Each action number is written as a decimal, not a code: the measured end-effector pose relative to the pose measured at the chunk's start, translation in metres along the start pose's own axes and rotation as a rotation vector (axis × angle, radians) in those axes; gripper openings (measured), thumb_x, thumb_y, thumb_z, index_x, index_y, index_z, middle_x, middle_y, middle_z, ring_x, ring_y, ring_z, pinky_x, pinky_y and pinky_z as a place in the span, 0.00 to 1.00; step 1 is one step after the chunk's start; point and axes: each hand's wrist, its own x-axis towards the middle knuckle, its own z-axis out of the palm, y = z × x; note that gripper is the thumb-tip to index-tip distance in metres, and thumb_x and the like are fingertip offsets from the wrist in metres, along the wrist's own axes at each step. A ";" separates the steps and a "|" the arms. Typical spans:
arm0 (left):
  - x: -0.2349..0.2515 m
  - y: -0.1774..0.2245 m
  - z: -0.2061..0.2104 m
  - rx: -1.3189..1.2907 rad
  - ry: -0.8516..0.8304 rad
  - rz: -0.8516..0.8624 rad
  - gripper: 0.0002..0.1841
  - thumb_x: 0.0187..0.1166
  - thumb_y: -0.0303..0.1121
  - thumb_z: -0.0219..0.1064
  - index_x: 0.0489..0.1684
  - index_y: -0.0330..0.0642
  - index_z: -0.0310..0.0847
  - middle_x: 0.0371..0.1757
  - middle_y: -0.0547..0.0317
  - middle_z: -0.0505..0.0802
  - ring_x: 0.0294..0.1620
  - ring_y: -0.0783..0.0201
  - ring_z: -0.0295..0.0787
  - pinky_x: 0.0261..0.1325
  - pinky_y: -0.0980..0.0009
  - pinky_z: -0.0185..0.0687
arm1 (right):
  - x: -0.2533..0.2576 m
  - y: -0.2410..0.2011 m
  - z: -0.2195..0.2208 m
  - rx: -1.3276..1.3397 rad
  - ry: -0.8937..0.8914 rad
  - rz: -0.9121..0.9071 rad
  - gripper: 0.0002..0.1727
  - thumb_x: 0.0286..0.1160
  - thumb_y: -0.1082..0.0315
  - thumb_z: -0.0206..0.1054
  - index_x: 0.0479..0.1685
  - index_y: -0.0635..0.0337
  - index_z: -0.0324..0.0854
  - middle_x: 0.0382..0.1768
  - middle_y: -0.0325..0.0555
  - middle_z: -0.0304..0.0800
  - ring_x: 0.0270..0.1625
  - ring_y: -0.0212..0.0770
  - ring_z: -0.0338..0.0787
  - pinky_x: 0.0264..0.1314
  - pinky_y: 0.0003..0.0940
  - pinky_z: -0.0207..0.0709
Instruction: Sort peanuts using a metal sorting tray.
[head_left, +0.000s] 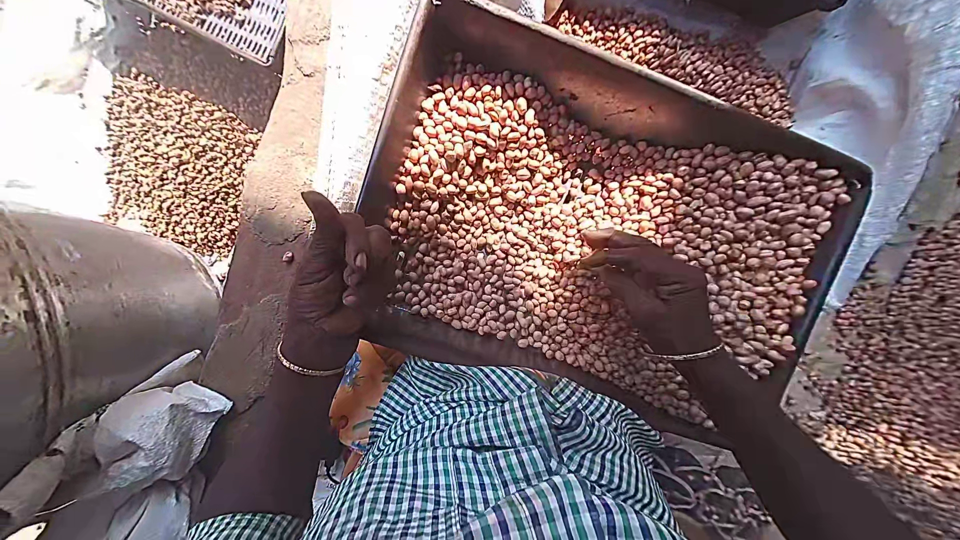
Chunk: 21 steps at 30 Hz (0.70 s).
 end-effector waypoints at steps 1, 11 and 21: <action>-0.001 0.001 0.000 -0.002 0.016 0.025 0.29 0.92 0.51 0.48 0.19 0.46 0.82 0.16 0.69 0.82 0.12 0.79 0.75 0.16 0.87 0.69 | 0.009 -0.005 0.017 -0.002 0.024 0.031 0.12 0.75 0.78 0.62 0.48 0.73 0.90 0.62 0.62 0.89 0.72 0.37 0.84 0.77 0.22 0.70; -0.006 -0.001 0.003 0.044 -0.025 0.167 0.29 0.92 0.53 0.45 0.21 0.49 0.81 0.18 0.71 0.82 0.13 0.79 0.74 0.18 0.87 0.69 | 0.042 -0.029 0.055 0.059 -0.028 -0.003 0.08 0.76 0.75 0.68 0.43 0.71 0.89 0.47 0.48 0.94 0.51 0.24 0.91 0.61 0.16 0.81; -0.006 -0.003 0.002 0.129 -0.064 0.133 0.25 0.90 0.51 0.53 0.23 0.46 0.84 0.18 0.70 0.84 0.15 0.79 0.78 0.20 0.86 0.73 | 0.009 -0.038 0.072 -0.703 -0.275 -0.061 0.02 0.63 0.77 0.73 0.29 0.69 0.88 0.28 0.61 0.85 0.30 0.60 0.88 0.28 0.51 0.74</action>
